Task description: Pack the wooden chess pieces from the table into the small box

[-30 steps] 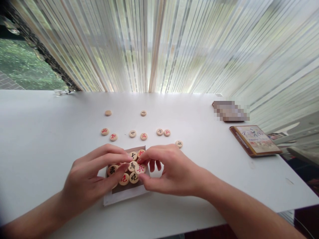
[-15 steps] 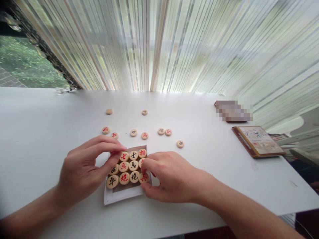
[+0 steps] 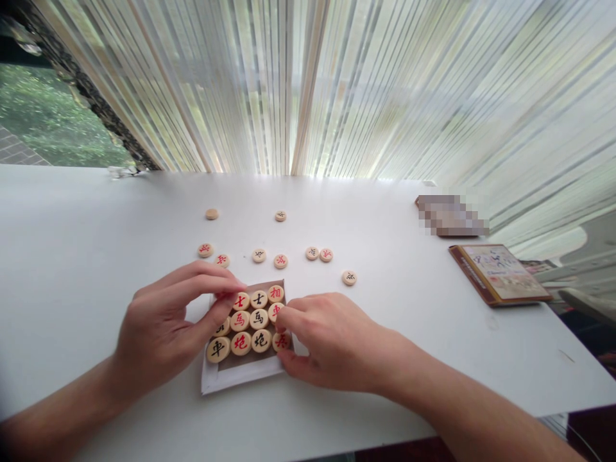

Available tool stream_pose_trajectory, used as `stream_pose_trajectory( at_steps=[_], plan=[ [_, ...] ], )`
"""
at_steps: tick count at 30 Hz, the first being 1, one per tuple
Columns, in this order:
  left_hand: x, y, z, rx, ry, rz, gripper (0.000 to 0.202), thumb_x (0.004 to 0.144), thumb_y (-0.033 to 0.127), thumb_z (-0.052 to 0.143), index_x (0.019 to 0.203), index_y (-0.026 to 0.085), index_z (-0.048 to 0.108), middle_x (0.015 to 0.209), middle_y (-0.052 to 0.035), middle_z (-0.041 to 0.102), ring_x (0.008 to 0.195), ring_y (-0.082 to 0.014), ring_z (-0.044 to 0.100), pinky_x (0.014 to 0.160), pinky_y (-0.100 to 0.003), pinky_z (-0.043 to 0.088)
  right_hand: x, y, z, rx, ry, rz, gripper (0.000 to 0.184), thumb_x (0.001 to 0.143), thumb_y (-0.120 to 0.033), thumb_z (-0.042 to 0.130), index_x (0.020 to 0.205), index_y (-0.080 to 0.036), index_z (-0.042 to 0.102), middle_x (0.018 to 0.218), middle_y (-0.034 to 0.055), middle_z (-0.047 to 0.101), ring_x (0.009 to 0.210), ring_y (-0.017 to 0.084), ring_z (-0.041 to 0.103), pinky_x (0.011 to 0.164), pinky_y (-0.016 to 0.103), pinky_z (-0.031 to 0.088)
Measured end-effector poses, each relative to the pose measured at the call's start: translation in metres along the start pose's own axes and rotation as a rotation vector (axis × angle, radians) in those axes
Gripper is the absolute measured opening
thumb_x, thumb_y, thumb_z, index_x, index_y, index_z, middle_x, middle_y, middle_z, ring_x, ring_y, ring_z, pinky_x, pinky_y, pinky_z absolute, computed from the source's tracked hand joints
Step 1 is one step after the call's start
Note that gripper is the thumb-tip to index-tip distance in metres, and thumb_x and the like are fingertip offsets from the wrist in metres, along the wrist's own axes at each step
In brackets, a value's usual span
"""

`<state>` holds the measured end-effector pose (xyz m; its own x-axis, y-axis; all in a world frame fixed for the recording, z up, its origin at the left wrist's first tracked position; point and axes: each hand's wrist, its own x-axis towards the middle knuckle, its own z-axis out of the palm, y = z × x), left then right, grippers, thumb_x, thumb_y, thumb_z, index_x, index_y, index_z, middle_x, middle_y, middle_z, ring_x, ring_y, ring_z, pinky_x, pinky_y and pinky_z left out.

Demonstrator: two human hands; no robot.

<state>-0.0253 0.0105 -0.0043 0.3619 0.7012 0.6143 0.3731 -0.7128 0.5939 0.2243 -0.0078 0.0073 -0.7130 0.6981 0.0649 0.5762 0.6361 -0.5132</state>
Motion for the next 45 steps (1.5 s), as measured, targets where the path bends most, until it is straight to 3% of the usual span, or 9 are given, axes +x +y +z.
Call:
stream_pose_trajectory(
  at_steps=[10, 16, 26, 35, 45],
  plan=[
    [0.000, 0.000, 0.001, -0.003, 0.001, -0.010, 0.022, 0.094, 0.001, 0.064, 0.101, 0.018, 0.076, 0.096, -0.0032, 0.075, 0.087, -0.0129, 0.071, 0.082, -0.024, 0.058, 0.000, -0.006, 0.007, -0.022, -0.038, 0.042, 0.013, 0.085, -0.007, 0.063, 0.091, -0.017, 0.069, 0.075, -0.0010, 0.067, 0.059, 0.012, 0.050, 0.057, 0.028, 0.030],
    [0.000, 0.000, 0.001, 0.009, 0.003, -0.010, 0.022, 0.094, 0.001, 0.063, 0.101, 0.018, 0.076, 0.096, -0.0030, 0.075, 0.086, -0.0133, 0.071, 0.080, -0.024, 0.059, 0.000, -0.007, 0.007, -0.021, -0.013, 0.036, 0.004, 0.090, -0.015, 0.066, 0.088, -0.016, 0.069, 0.075, -0.0003, 0.068, 0.058, 0.012, 0.050, 0.056, 0.028, 0.029],
    [0.000, -0.001, 0.001, -0.002, 0.002, 0.000, 0.023, 0.094, -0.001, 0.064, 0.102, 0.017, 0.076, 0.095, -0.0028, 0.075, 0.086, -0.0119, 0.070, 0.080, -0.023, 0.058, -0.001, -0.006, 0.010, -0.046, 0.021, 0.001, 0.015, 0.090, -0.010, 0.065, 0.084, -0.016, 0.077, 0.072, 0.0015, 0.069, 0.057, 0.012, 0.050, 0.056, 0.030, 0.028],
    [0.000, -0.001, 0.002, -0.008, 0.002, 0.002, 0.023, 0.093, -0.001, 0.064, 0.102, 0.017, 0.076, 0.094, -0.0025, 0.075, 0.085, -0.0119, 0.070, 0.079, -0.022, 0.057, -0.002, -0.005, 0.009, -0.081, 0.045, -0.032, 0.019, 0.088, -0.008, 0.065, 0.073, -0.017, 0.073, 0.066, -0.0007, 0.063, 0.054, 0.010, 0.042, 0.054, 0.030, 0.025],
    [0.001, 0.000, 0.003, -0.008, 0.006, 0.002, 0.021, 0.093, -0.001, 0.065, 0.099, 0.015, 0.077, 0.092, -0.0022, 0.075, 0.084, -0.0106, 0.070, 0.079, -0.021, 0.056, -0.005, -0.008, 0.009, -0.118, 0.036, -0.045, 0.018, 0.092, -0.010, 0.066, 0.077, -0.017, 0.073, 0.068, -0.0011, 0.062, 0.055, 0.010, 0.044, 0.056, 0.030, 0.027]
  ],
)
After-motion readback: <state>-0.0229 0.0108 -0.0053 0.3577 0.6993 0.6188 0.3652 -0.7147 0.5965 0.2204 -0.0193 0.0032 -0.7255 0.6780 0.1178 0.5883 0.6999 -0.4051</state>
